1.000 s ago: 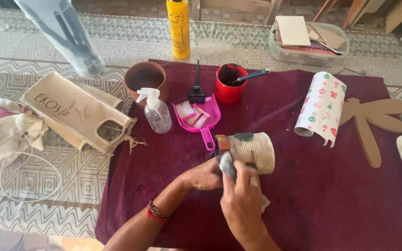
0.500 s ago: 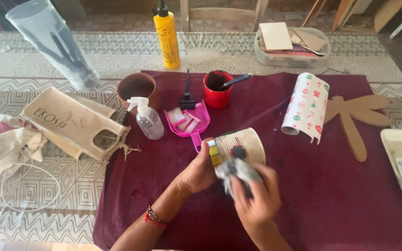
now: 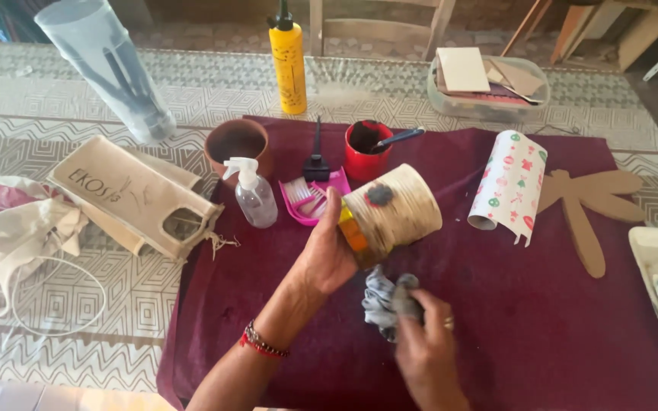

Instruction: Decorating a tin can by applying a substance with a cloth

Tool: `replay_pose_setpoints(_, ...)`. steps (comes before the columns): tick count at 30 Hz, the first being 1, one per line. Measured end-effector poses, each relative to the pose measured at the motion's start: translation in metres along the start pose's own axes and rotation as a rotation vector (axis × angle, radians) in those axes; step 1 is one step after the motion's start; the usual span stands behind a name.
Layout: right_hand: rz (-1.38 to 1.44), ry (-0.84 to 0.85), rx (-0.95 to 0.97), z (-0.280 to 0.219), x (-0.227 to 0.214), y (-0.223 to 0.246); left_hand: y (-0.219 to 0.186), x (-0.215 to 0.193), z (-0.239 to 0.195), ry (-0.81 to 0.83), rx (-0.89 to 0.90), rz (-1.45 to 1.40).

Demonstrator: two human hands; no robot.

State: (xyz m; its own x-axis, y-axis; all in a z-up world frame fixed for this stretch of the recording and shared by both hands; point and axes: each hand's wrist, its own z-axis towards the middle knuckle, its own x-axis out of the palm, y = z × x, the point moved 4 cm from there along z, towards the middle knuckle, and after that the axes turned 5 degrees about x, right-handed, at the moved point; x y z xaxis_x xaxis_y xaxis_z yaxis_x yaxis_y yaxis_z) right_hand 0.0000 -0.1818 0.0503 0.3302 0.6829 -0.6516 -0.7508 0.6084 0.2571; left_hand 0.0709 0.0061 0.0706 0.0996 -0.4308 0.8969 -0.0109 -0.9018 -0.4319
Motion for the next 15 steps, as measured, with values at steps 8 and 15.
replay_pose_setpoints(8,0.062,0.279,-0.026,-0.006,-0.007,-0.043,-0.004,0.002,0.012,0.004,-0.086,-0.045)
replay_pose_setpoints(15,0.457,-0.281,0.376,0.025,-0.047,-0.043,0.001,0.019,0.008,0.006,-0.016,-0.181)
